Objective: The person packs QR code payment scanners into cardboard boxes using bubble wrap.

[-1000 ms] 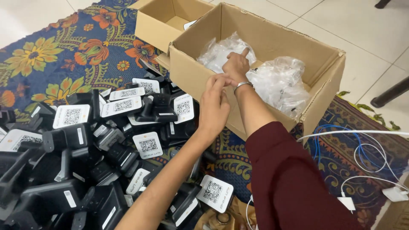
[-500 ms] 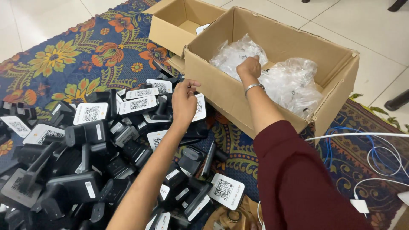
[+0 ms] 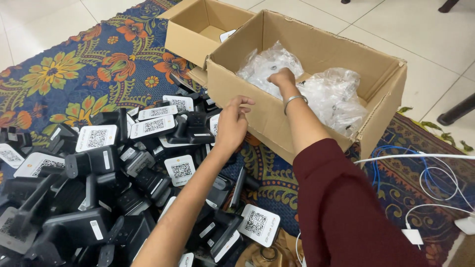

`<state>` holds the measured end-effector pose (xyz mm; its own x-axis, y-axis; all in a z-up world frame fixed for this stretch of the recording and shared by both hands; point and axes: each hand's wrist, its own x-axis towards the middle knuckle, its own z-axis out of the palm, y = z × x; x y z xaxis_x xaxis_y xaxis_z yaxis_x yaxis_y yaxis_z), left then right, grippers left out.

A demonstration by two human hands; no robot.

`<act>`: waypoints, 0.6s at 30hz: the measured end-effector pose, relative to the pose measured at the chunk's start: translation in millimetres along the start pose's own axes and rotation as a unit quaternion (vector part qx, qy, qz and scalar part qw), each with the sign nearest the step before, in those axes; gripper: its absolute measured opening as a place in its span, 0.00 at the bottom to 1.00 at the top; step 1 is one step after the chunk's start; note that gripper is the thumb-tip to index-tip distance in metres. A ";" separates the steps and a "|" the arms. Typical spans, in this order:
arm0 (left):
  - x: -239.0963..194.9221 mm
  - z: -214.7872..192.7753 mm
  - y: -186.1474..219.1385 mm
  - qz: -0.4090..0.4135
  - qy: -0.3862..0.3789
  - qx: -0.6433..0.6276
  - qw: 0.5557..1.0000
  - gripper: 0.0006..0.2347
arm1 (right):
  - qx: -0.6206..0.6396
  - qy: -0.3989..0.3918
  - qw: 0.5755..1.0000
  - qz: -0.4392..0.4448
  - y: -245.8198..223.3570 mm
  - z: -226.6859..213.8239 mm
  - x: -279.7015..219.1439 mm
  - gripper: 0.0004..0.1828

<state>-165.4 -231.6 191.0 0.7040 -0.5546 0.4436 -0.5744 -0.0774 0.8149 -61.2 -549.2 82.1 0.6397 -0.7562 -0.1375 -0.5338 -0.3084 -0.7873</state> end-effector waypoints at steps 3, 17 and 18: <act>-0.2 -1.4 -17.5 -0.012 -0.013 0.000 1.000 0.18 | -0.061 0.097 0.991 -0.075 -9.1 0.4 -12.0 0.24; -53.0 -159.1 -274.4 -0.299 0.067 0.202 0.930 0.11 | 0.154 0.159 0.850 -0.479 -182.0 79.3 -153.8 0.23; -64.8 -178.3 -289.2 -0.366 0.072 0.207 0.904 0.13 | 0.247 0.101 0.828 -0.493 -197.9 97.7 -162.6 0.20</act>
<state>29.6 -25.5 -6.9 0.9888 -0.1185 -0.0908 -0.0184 -0.7003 0.7136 -5.5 -308.8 201.6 0.4968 -0.3737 0.7833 0.5170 -0.5974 -0.6130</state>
